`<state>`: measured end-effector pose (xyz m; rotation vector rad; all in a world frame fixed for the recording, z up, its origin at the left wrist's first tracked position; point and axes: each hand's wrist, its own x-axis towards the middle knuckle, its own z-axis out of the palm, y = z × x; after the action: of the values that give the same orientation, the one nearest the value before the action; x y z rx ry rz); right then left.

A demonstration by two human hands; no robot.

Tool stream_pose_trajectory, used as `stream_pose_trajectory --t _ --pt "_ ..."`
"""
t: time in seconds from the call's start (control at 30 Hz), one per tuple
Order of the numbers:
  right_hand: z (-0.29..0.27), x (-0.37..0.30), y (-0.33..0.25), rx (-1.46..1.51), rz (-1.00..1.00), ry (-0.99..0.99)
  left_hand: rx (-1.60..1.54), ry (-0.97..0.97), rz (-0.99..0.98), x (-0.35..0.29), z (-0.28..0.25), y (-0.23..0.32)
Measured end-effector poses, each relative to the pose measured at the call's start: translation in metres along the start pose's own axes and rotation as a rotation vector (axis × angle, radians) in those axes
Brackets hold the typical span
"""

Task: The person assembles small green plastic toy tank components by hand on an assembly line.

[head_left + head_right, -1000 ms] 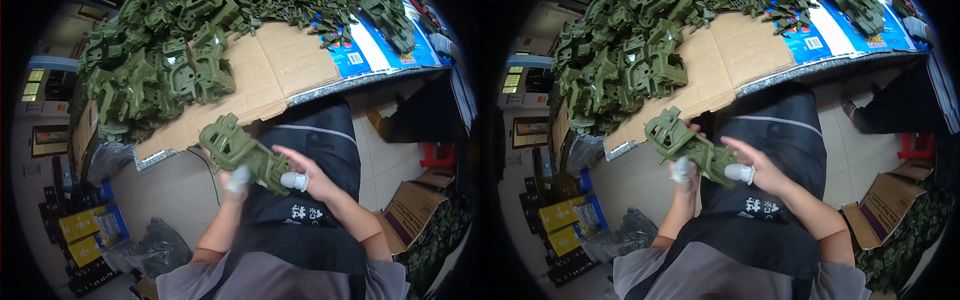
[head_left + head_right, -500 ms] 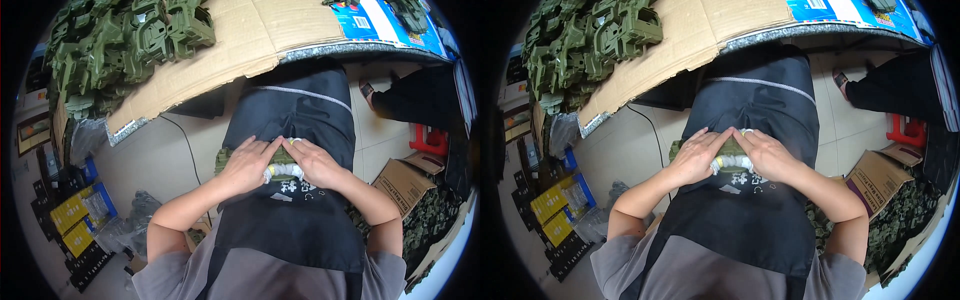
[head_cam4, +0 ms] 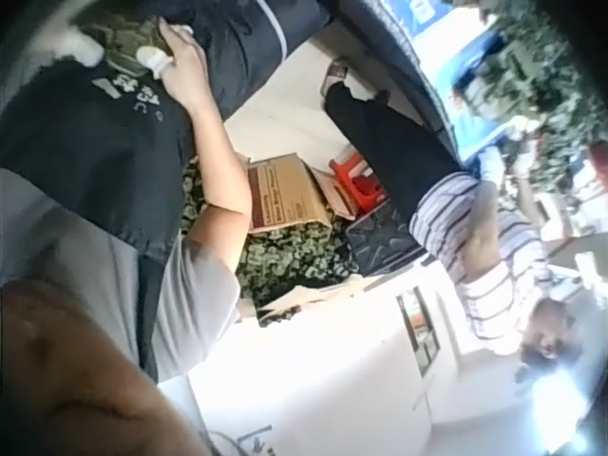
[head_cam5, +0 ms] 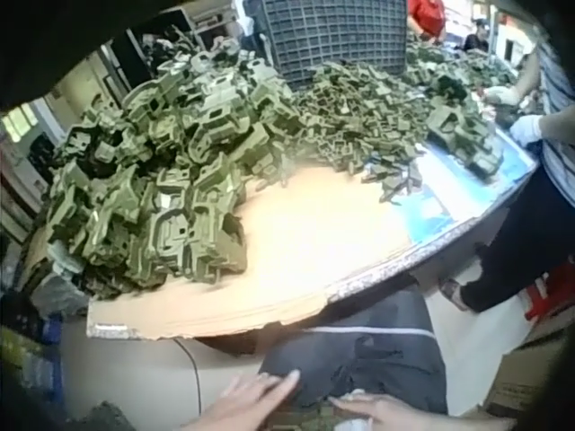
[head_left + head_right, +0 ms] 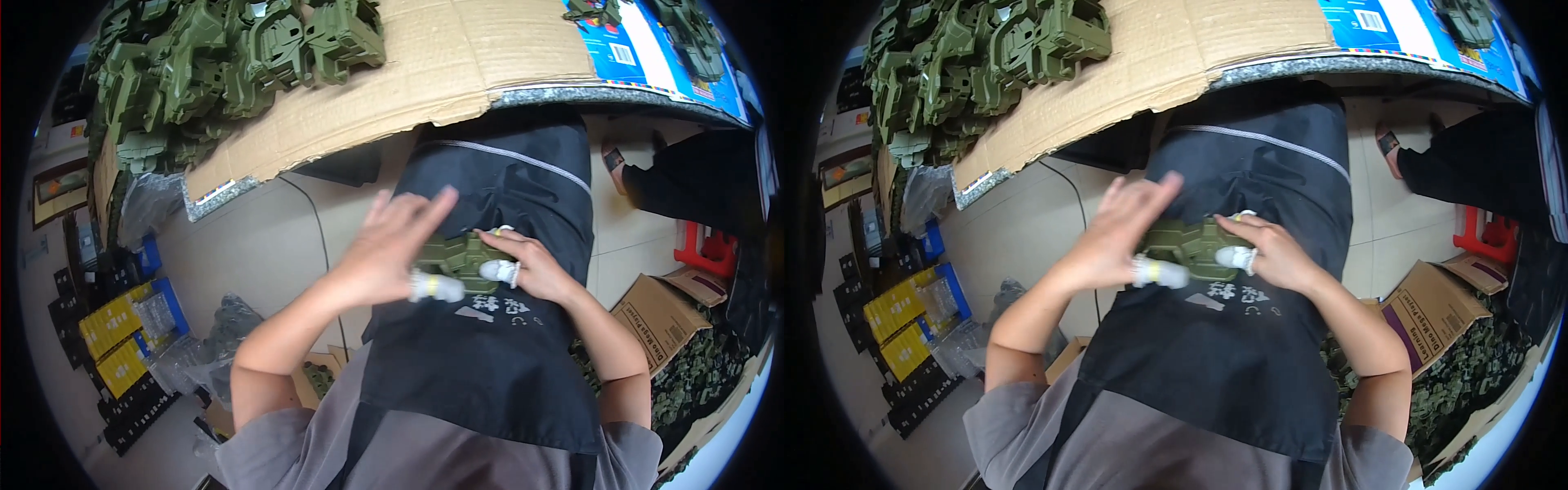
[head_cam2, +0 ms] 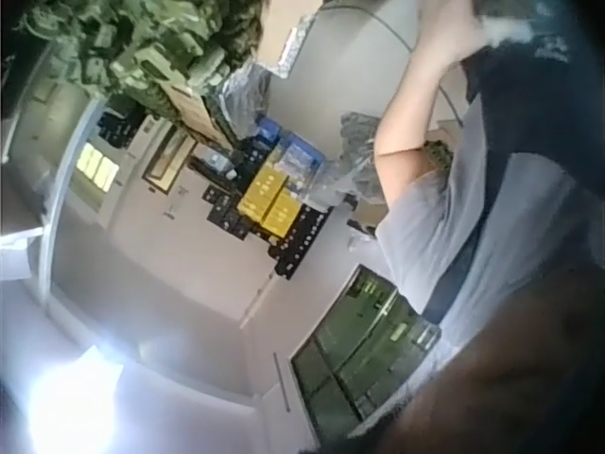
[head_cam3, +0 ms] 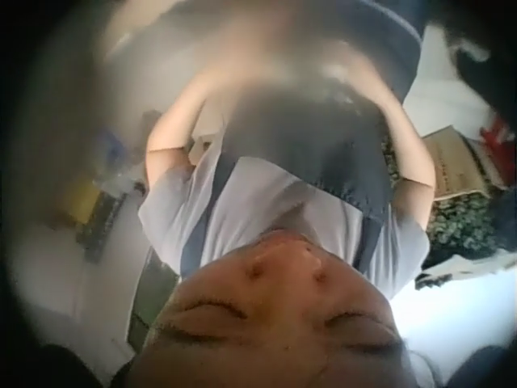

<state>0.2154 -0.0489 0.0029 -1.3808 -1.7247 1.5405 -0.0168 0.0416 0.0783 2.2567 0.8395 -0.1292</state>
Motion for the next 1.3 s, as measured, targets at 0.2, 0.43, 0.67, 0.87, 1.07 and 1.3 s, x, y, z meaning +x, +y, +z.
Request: stream_pose_trajectory --t 0.2,0.43,0.67,0.87,1.07,1.3 --pt "-0.03 0.013 -0.038 -0.394 -0.191 0.082 -0.964 0.171 -0.302 -0.06 0.042 -0.045" --pt "0.029 0.054 -0.086 -0.507 -0.27 0.041 -0.654 0.24 -0.223 -0.04 0.034 -0.016" --pt "-0.009 0.068 -0.056 -0.04 -0.3 -0.172 -0.545 0.354 -0.115 -0.031 0.039 -0.017" --pt "-0.015 0.062 -0.054 -0.038 -0.223 -0.116 -0.434 0.242 -0.169 -0.016 0.032 -0.015" --pt "-0.039 0.037 -0.061 0.566 -0.141 0.231 -1.045 0.485 0.147 0.011 0.053 -0.023" --pt "-0.08 -0.006 -0.097 -0.192 -0.399 0.299 -1.002 0.174 0.293 0.05 0.027 0.025"
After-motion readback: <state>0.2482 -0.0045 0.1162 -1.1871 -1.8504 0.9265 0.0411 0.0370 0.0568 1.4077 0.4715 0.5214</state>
